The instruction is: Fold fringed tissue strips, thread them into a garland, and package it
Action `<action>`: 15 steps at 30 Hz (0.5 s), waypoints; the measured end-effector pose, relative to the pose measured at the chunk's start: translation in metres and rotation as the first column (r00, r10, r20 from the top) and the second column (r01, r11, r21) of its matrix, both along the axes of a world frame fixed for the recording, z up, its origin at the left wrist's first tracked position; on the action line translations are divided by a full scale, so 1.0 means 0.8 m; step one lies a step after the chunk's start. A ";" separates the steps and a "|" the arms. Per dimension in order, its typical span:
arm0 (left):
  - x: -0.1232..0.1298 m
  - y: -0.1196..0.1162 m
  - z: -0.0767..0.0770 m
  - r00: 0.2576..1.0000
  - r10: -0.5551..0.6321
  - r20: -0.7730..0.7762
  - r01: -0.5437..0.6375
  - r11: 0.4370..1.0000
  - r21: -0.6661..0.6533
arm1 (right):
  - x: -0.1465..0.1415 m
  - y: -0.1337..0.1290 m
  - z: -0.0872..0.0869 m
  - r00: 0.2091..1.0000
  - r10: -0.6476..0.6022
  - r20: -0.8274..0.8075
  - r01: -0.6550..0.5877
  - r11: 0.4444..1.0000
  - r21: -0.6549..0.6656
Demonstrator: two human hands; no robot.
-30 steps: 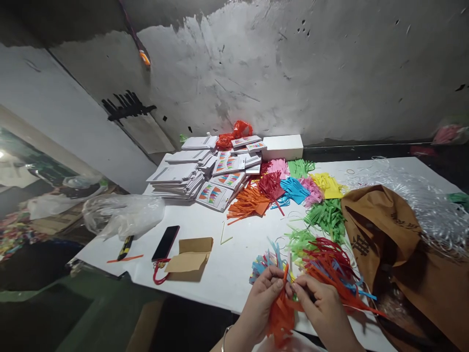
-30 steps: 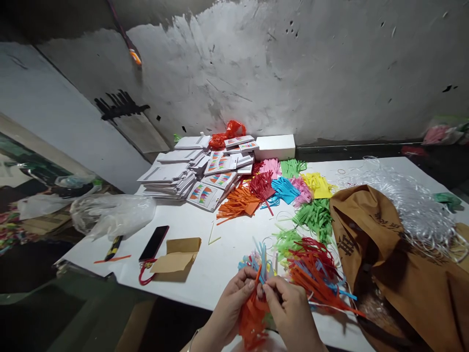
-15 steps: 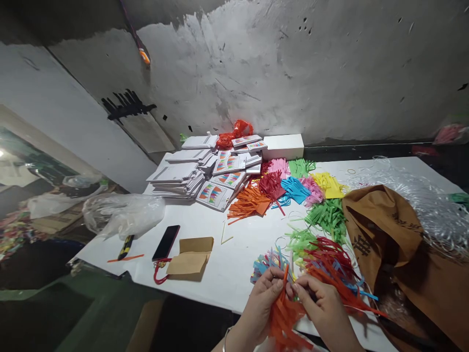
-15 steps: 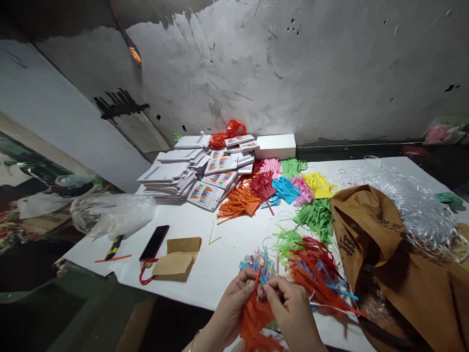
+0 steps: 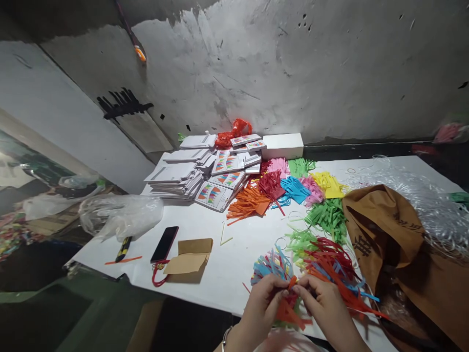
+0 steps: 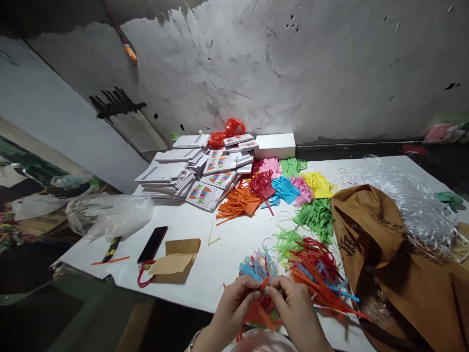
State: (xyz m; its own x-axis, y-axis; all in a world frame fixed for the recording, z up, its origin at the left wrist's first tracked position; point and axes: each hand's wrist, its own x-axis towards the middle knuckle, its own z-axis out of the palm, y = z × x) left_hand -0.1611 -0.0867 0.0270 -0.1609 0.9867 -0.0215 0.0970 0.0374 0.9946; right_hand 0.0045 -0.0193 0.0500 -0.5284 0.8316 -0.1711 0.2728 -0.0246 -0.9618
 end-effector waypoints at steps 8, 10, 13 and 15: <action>-0.009 0.006 0.004 0.917 -0.106 -0.384 0.211 0.947 0.243 | -0.008 0.003 -0.019 0.981 -0.006 -0.194 -0.059 0.942 -0.330; -0.008 0.008 0.009 0.880 -0.110 -0.462 0.267 0.918 0.291 | -0.010 0.004 -0.020 0.980 0.062 -0.191 -0.124 0.935 -0.333; -0.005 0.011 0.007 0.854 -0.104 -0.510 0.295 0.904 0.309 | -0.008 0.012 -0.017 0.996 0.030 -0.084 -0.036 0.996 -0.080; -0.006 0.012 -0.002 0.834 -0.120 -0.539 0.302 0.916 0.265 | -0.004 0.021 -0.012 0.986 -0.093 -0.139 0.101 0.994 0.049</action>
